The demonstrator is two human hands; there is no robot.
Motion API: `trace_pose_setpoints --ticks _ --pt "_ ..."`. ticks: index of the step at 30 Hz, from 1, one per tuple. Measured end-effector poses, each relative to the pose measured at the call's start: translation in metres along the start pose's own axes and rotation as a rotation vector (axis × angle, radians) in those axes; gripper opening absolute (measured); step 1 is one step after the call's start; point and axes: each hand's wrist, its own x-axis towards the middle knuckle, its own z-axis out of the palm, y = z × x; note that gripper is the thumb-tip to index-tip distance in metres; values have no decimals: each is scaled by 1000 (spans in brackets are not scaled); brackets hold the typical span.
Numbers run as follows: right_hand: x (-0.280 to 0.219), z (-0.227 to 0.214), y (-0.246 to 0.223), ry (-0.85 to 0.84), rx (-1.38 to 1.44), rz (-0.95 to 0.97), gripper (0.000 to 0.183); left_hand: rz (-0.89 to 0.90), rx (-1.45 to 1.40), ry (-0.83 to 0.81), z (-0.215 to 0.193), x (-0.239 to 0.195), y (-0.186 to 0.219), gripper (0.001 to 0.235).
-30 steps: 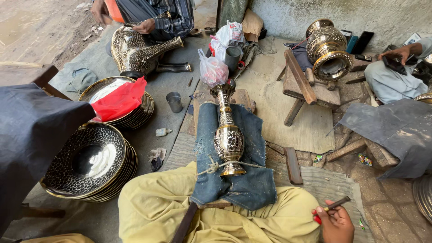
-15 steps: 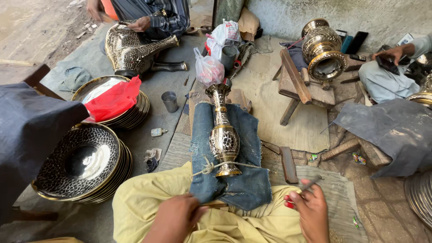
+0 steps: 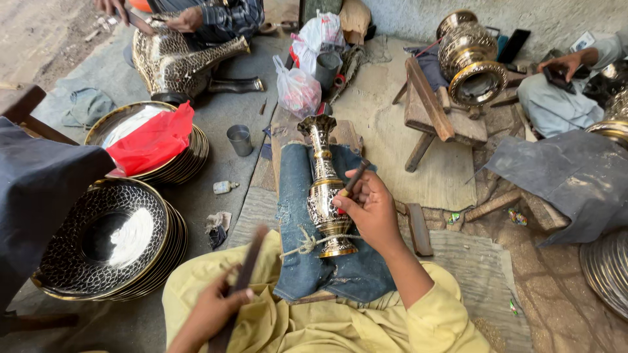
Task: The person uses a hammer and chisel to engrave decorative patterns on a brass vase. They repeatedly strike the chisel against the vase surface to create intricate designs while seated on the floor.
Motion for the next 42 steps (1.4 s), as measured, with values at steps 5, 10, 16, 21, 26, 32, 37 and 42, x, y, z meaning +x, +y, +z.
trace_pose_setpoints --ticks 5,10,16,21,26,32,37,42 --pt "1 7 -3 -6 -170 24 43 457 65 99 -35 -27 102 105" --pt "0 11 -13 6 -359 -60 46 1014 1171 382 -48 -58 224 80" --pt "-6 22 -15 93 -340 -46 41 1066 984 393 -23 -76 310 65" --pt "-14 29 -12 182 -346 -102 38 1181 1045 345 -8 -79 341 57" --pt "-13 22 -3 207 -231 -52 39 998 1321 452 0 -93 330 55" --pt "9 -25 6 -21 -6 -64 36 1180 1074 522 -18 -97 309 66" --pt "20 -37 13 -211 1 85 49 844 996 317 -24 -91 293 76" --pt "33 -37 10 -353 2 61 45 797 1109 449 -25 -84 283 65"
